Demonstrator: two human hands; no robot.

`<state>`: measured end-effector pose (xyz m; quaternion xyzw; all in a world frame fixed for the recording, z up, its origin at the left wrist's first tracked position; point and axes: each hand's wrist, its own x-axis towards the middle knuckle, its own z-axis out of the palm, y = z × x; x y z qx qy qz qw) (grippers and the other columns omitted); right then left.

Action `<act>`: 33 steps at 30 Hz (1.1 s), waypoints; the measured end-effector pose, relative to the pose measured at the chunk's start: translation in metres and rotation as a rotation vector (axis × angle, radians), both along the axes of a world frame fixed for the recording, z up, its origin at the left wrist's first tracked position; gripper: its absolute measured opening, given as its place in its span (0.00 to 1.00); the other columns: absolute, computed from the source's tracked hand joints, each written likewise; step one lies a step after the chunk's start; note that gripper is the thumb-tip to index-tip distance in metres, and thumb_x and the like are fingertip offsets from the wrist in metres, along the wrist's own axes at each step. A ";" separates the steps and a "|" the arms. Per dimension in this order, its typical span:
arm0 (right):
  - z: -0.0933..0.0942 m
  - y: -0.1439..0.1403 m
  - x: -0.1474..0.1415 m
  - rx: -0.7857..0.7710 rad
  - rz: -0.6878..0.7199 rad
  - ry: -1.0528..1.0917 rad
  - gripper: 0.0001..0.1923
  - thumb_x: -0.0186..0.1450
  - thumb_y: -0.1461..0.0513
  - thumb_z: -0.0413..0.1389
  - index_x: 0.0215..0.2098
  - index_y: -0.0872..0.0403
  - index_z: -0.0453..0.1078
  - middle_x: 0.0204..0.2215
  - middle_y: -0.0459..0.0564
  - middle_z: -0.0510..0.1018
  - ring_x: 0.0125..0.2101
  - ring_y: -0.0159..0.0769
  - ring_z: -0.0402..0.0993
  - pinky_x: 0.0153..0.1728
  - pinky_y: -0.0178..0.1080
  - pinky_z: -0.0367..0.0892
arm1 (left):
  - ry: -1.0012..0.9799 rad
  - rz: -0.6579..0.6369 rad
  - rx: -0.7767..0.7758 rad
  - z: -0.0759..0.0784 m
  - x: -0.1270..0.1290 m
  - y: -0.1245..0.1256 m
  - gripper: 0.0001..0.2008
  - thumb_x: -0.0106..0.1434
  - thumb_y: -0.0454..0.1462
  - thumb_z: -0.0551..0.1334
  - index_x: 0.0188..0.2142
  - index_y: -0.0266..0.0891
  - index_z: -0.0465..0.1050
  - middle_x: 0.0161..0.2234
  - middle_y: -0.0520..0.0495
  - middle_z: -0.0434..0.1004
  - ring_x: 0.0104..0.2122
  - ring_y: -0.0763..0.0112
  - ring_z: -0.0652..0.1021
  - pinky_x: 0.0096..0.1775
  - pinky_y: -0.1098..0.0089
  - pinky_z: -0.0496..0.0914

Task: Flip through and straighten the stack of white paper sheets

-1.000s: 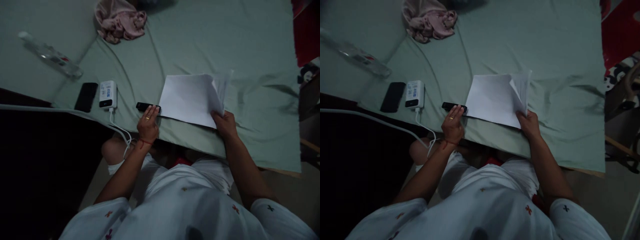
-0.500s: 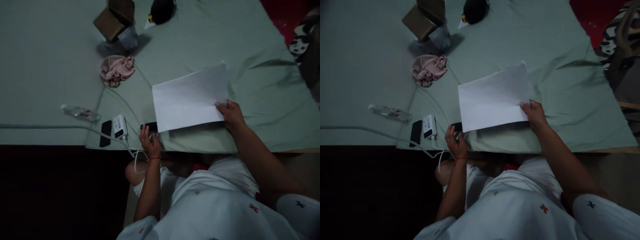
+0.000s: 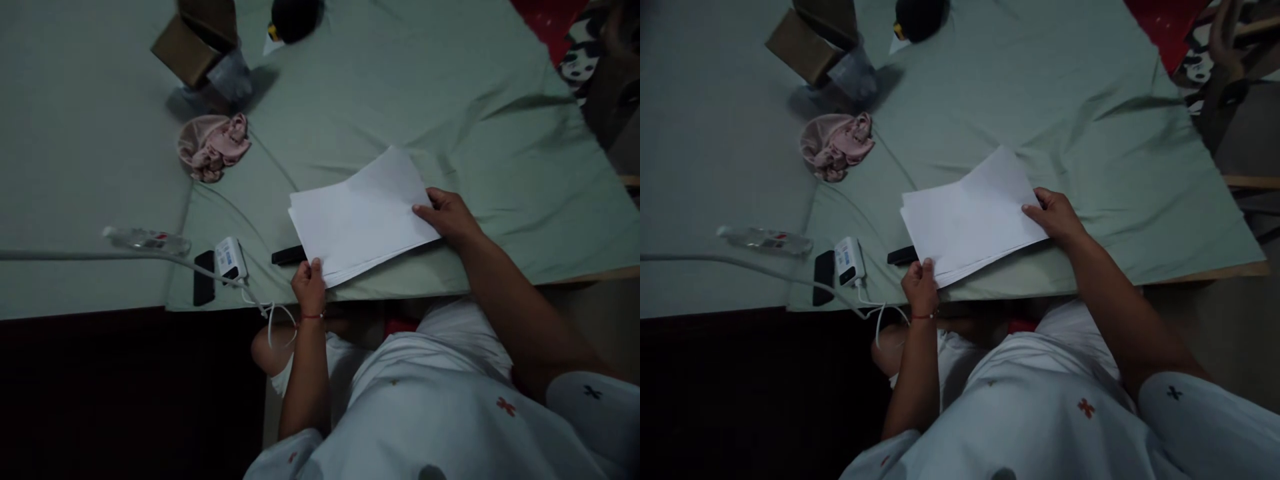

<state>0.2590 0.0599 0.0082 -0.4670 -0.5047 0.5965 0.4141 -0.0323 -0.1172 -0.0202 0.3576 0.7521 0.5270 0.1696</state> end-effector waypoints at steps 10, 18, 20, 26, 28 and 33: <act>-0.014 0.004 -0.005 -0.059 -0.099 0.098 0.08 0.56 0.60 0.69 0.29 0.53 0.76 0.26 0.45 0.77 0.24 0.31 0.67 0.24 0.34 0.62 | -0.062 -0.022 0.020 -0.001 0.002 -0.003 0.20 0.65 0.55 0.65 0.31 0.42 0.69 0.26 0.54 0.70 0.28 0.72 0.69 0.32 0.73 0.67; -0.013 0.002 -0.004 -0.040 -0.146 0.063 0.10 0.58 0.58 0.70 0.26 0.53 0.75 0.22 0.44 0.73 0.23 0.28 0.62 0.23 0.33 0.56 | -0.103 -0.061 0.024 -0.002 0.001 -0.006 0.23 0.64 0.58 0.64 0.31 0.43 0.67 0.26 0.55 0.68 0.27 0.73 0.69 0.31 0.73 0.67; -0.012 0.002 -0.005 -0.048 -0.136 0.059 0.11 0.59 0.58 0.70 0.26 0.54 0.75 0.23 0.44 0.73 0.23 0.28 0.62 0.23 0.33 0.56 | -0.158 -0.057 0.021 -0.002 0.002 -0.005 0.23 0.62 0.58 0.67 0.31 0.43 0.66 0.27 0.55 0.69 0.26 0.74 0.68 0.30 0.73 0.67; -0.014 0.003 -0.007 -0.038 -0.163 0.073 0.11 0.58 0.57 0.70 0.27 0.53 0.75 0.24 0.44 0.74 0.24 0.29 0.63 0.24 0.34 0.57 | -0.191 -0.021 0.083 0.004 0.003 -0.005 0.27 0.62 0.60 0.66 0.26 0.43 0.63 0.22 0.57 0.59 0.23 0.75 0.60 0.26 0.73 0.60; -0.015 0.004 -0.007 -0.028 -0.191 0.106 0.11 0.58 0.56 0.70 0.30 0.52 0.76 0.26 0.45 0.76 0.24 0.30 0.65 0.25 0.34 0.59 | -0.246 -0.091 0.073 0.004 0.001 -0.006 0.25 0.57 0.59 0.71 0.29 0.43 0.66 0.22 0.58 0.61 0.23 0.75 0.62 0.27 0.73 0.62; -0.017 0.004 -0.009 -0.015 -0.198 0.154 0.17 0.53 0.52 0.72 0.33 0.52 0.77 0.29 0.46 0.79 0.26 0.32 0.68 0.27 0.36 0.64 | -0.214 -0.031 0.069 -0.003 -0.001 -0.006 0.27 0.56 0.60 0.72 0.28 0.42 0.66 0.23 0.57 0.64 0.24 0.75 0.64 0.29 0.73 0.62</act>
